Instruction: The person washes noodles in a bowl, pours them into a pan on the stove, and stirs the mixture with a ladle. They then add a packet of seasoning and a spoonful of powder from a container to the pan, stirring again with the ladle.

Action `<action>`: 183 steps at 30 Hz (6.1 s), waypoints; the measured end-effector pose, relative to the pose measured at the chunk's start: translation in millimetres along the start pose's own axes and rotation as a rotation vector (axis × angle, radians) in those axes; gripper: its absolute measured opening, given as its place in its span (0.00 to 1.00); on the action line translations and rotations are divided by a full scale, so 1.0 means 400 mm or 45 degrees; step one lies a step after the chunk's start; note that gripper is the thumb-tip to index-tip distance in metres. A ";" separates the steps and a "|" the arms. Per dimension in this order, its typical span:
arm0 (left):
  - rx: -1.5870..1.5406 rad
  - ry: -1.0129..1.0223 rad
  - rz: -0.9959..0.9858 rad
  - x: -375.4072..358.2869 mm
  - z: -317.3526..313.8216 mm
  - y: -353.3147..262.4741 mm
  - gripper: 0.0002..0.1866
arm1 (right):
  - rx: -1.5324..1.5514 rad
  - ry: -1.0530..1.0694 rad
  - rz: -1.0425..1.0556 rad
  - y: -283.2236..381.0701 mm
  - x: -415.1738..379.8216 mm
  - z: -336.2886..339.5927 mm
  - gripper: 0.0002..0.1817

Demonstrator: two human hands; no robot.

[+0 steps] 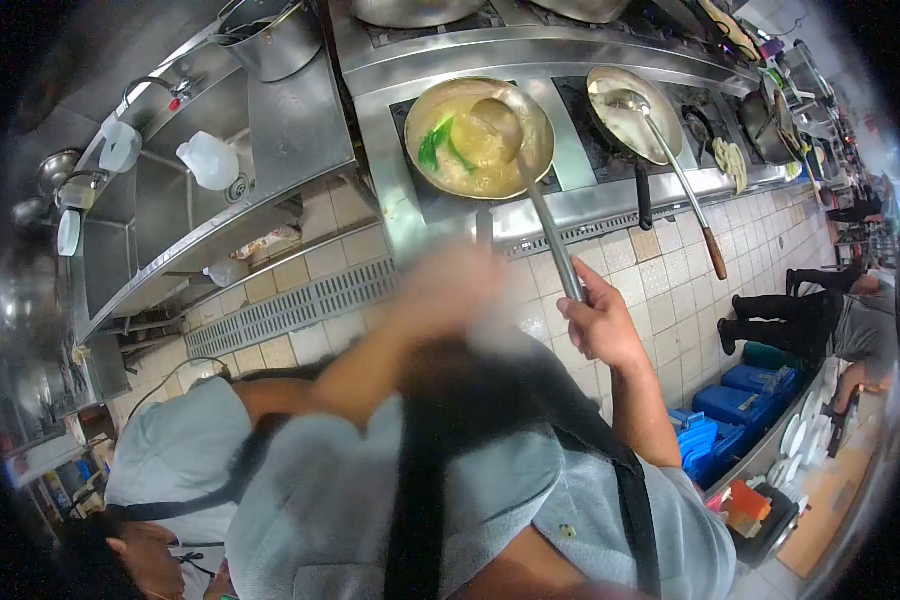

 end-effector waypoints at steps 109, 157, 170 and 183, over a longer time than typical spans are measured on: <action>1.365 -1.236 -0.311 0.004 0.313 -0.464 0.11 | 0.843 0.541 0.211 -0.028 0.043 0.027 0.37; 1.379 -1.013 0.087 0.080 0.373 -0.392 0.11 | 0.384 0.375 0.156 -0.059 0.019 0.073 0.38; 0.452 -1.381 -0.013 -0.292 0.378 -0.130 0.08 | 1.291 0.573 0.110 -0.018 -0.012 0.089 0.27; 0.054 -1.456 0.268 -0.546 0.306 0.242 0.10 | 1.491 0.799 0.079 0.001 0.006 0.049 0.25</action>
Point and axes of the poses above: each hand's wrist, its own x-axis towards the middle knuckle, its own z-axis out of the back of the hand, y = z × x, the point moved 7 cm from there along x, towards the middle knuckle, and after that the axes turned 8 degrees about y, right-handed, at the moved point
